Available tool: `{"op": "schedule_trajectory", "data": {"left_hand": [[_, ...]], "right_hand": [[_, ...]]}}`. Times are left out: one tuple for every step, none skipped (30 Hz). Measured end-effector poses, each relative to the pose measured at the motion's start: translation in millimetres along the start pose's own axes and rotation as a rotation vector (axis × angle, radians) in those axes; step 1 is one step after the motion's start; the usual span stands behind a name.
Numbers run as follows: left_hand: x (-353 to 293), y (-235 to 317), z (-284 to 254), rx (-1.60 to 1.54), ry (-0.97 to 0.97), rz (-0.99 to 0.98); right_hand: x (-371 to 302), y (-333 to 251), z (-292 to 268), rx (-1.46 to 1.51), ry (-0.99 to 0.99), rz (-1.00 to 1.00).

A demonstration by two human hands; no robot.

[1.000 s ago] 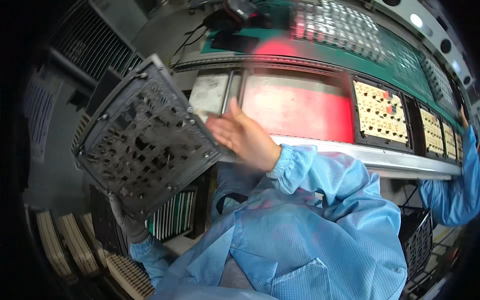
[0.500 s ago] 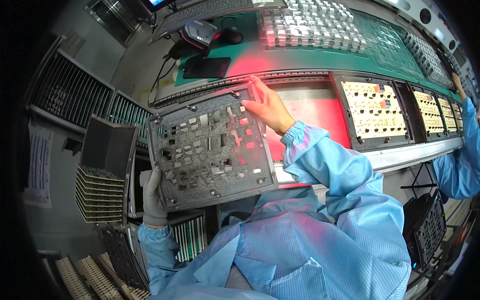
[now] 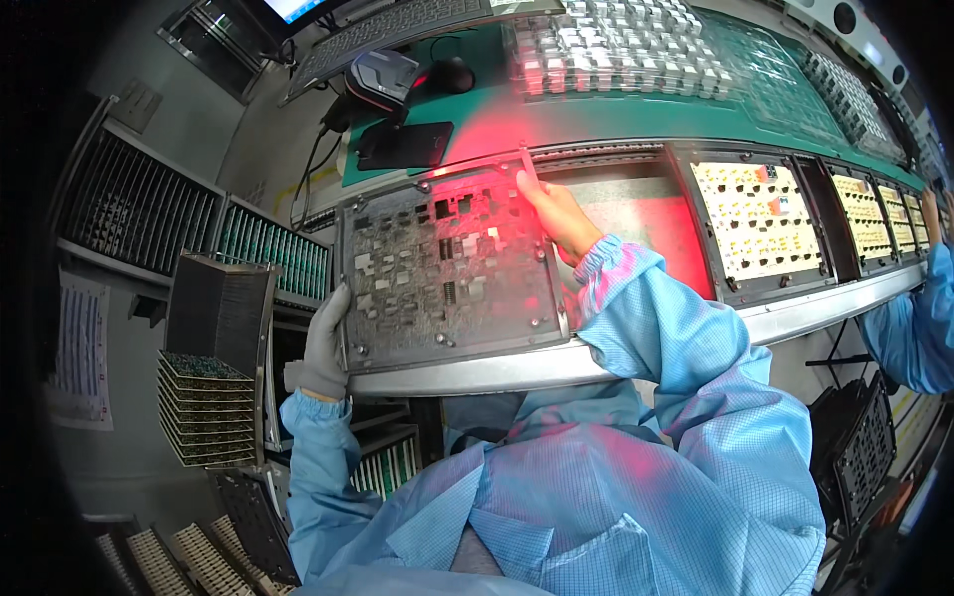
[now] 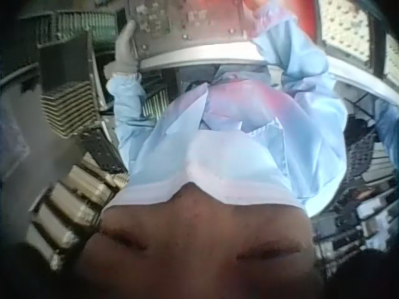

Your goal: The person repeatedly places a metal frame onto a conveyor track, mounts a circuit board into the frame, inserts electronic components into the board by hand, and pushes the assembled fixture down the line.

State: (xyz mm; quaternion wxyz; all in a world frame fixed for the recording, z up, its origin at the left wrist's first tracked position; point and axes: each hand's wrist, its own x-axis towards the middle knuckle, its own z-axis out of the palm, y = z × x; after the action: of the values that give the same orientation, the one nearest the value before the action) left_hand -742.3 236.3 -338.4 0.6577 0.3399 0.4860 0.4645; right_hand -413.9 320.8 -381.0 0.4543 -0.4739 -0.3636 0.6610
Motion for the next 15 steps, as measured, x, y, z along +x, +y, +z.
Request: {"op": "schedule_trajectory", "data": {"left_hand": [[7, -2, -3, 0.003, -0.002, -0.003], [16, -6, -5, -0.005, -0.037, -0.022], [25, -10, -8, -0.013, -0.071, -0.043], [36, -13, -14, 0.021, -0.063, -0.069], [45, -16, -21, 0.015, -0.058, -0.077], [49, -19, -26, 0.066, -0.071, -0.052], [52, -20, -28, 0.117, -0.083, -0.026], [52, -23, -30, 0.117, -0.112, -0.021], [53, -27, -33, 0.105, -0.092, -0.025], [52, -32, -39, 0.267, -0.022, 0.037], [48, -33, -44, 0.429, 0.062, 0.105], [41, -27, -34, 0.435, 0.083, 0.064], [39, -30, -46, 0.891, 0.155, 0.274], [31, -20, -39, 1.046, 0.123, 0.275], [18, -15, -34, 1.187, 0.169, 0.323]], "right_hand": [[5, 5, -4, 0.005, 0.029, -0.02], [8, 10, -9, 0.008, 0.015, -0.009], [11, 12, -11, 0.008, 0.022, -0.006], [15, 14, -11, 0.001, 0.045, -0.035], [21, 18, -11, -0.009, 0.061, -0.058], [29, 25, -16, -0.064, 0.089, -0.065], [33, 27, -22, -0.12, 0.085, -0.076], [28, 26, -13, -0.086, 0.097, -0.088], [21, 21, -3, -0.05, 0.107, -0.108], [22, 22, -2, -0.108, 0.136, -0.07], [18, 19, 3, -0.128, 0.116, -0.088], [19, 20, -8, -0.157, 0.081, -0.033], [26, 20, -16, -0.189, 0.017, 0.019], [20, 19, -21, -0.146, 0.058, 0.026], [8, 18, -15, -0.104, 0.077, 0.032]]}}
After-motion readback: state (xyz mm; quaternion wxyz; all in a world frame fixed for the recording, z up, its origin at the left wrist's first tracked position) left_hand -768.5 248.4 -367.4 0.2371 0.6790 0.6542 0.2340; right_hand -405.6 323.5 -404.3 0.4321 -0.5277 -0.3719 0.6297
